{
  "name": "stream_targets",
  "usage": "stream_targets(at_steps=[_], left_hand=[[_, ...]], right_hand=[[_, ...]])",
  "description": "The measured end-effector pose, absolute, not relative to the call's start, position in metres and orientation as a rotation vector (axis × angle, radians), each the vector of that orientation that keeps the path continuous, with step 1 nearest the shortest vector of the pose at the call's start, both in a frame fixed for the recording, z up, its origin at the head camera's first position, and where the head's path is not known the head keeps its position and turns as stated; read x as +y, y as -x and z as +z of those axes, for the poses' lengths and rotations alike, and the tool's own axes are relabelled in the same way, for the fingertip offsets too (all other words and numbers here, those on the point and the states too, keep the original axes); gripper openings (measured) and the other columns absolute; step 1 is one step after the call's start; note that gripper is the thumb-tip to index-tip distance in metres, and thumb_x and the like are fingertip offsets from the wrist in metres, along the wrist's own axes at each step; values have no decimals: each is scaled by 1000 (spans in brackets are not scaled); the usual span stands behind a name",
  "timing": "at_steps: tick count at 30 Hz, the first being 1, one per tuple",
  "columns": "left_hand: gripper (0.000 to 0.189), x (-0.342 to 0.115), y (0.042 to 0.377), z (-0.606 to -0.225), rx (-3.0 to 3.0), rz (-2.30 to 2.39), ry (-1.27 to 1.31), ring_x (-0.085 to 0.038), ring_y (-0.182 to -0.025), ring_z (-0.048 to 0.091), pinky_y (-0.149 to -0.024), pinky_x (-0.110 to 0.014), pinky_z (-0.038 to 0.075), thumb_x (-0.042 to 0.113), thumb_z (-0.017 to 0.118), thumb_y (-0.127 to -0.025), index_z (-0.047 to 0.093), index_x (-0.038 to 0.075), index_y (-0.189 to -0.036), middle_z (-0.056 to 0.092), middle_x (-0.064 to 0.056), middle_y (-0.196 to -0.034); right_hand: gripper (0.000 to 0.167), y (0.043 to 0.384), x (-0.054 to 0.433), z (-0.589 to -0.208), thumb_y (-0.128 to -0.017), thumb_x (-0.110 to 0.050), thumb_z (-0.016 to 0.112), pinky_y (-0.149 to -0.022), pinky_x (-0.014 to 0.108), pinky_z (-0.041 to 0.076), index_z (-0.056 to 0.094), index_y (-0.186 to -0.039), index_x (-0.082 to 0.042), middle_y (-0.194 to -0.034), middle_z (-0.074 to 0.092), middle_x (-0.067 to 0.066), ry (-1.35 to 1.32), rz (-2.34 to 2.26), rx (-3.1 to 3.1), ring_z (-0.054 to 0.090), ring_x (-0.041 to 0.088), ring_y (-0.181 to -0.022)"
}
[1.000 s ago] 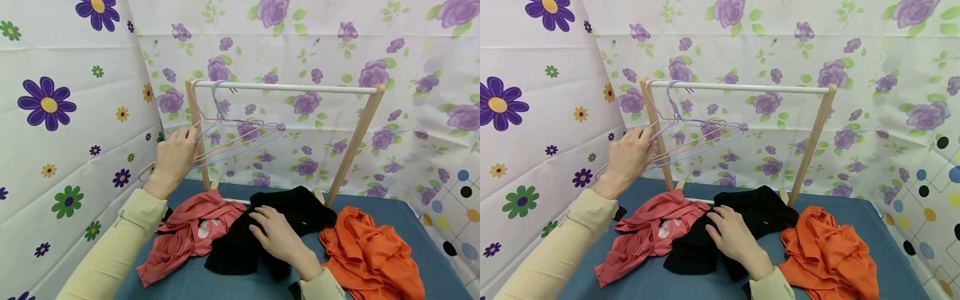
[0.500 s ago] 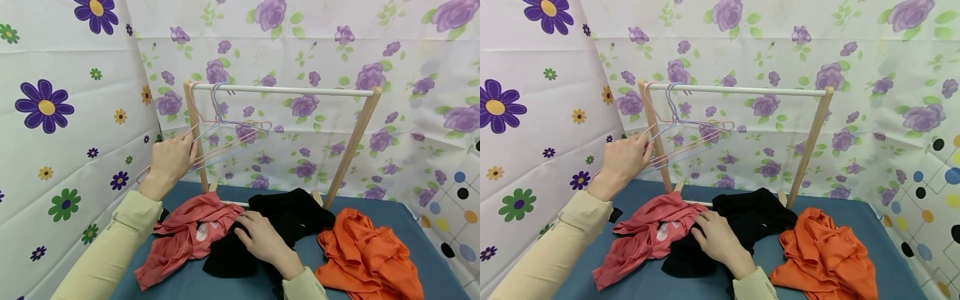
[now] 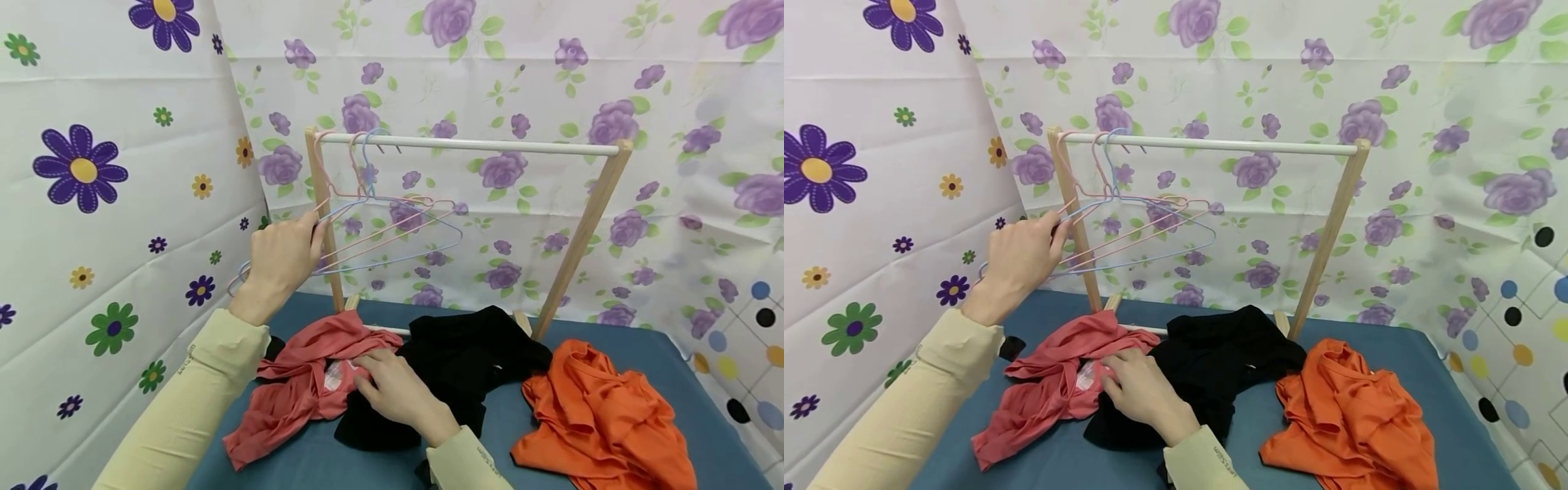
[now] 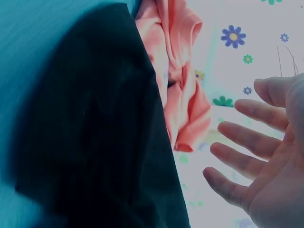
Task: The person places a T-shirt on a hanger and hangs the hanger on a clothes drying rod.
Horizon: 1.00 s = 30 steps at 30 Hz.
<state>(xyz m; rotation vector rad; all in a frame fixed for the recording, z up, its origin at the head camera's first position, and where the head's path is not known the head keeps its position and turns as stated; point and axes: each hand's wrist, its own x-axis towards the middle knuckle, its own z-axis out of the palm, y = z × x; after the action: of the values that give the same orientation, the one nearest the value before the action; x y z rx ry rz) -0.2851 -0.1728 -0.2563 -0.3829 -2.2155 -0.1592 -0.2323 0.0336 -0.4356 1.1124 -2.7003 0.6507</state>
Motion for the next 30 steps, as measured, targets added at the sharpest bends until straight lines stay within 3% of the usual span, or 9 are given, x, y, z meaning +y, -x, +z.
stream_targets(at_steps=[8, 15, 19, 23, 30], left_hand=[[35, -170, 283, -251, -2221, -202, 369, -26, -40, 44, -38, -38, 30, 32, 51, -103, 57, 8, -79, 44, -6, -50], [33, -171, 280, -248, -2233, -202, 343, -26, -41, 44, -38, -37, 28, 31, 53, -102, 56, 9, -79, 44, -6, -51], [34, -170, 281, -247, -2232, -221, 341, -26, -41, 44, -39, -37, 28, 31, 53, -102, 55, 9, -77, 45, -6, -51], [36, -169, 282, -247, -2215, -239, 335, -26, -42, 45, -39, -38, 29, 31, 52, -103, 52, 9, -74, 44, -6, -51], [37, -168, 281, -248, -2211, -257, 319, -26, -41, 43, -39, -38, 28, 32, 49, -104, 50, 9, -74, 42, -5, -50]], right_hand=[[31, 237, 11, -441, -103, -28, 52, -98, 39, 44, 63, -130, -17, -125, 61, -2, -1141, 692, -2701, 55, 15, -119], [28, 235, -10, -447, -101, -26, 57, -90, 32, 49, 65, -125, -16, -123, 63, -5, -1146, 806, -2746, 58, 10, -112], [24, 233, -19, -452, -100, -27, 59, -75, 25, 50, 67, -120, -18, -111, 64, -8, -1103, 847, -2800, 60, 3, -92], [19, 230, -28, -457, -98, -30, 61, -56, 22, 45, 68, -113, -20, -87, 60, -12, -1032, 947, -2859, 53, 0, -66], [22, 223, -42, -463, -97, -35, 62, -47, 24, 40, 68, -114, -22, -69, 50, -11, -923, 1011, -2925, 49, 5, -52]])
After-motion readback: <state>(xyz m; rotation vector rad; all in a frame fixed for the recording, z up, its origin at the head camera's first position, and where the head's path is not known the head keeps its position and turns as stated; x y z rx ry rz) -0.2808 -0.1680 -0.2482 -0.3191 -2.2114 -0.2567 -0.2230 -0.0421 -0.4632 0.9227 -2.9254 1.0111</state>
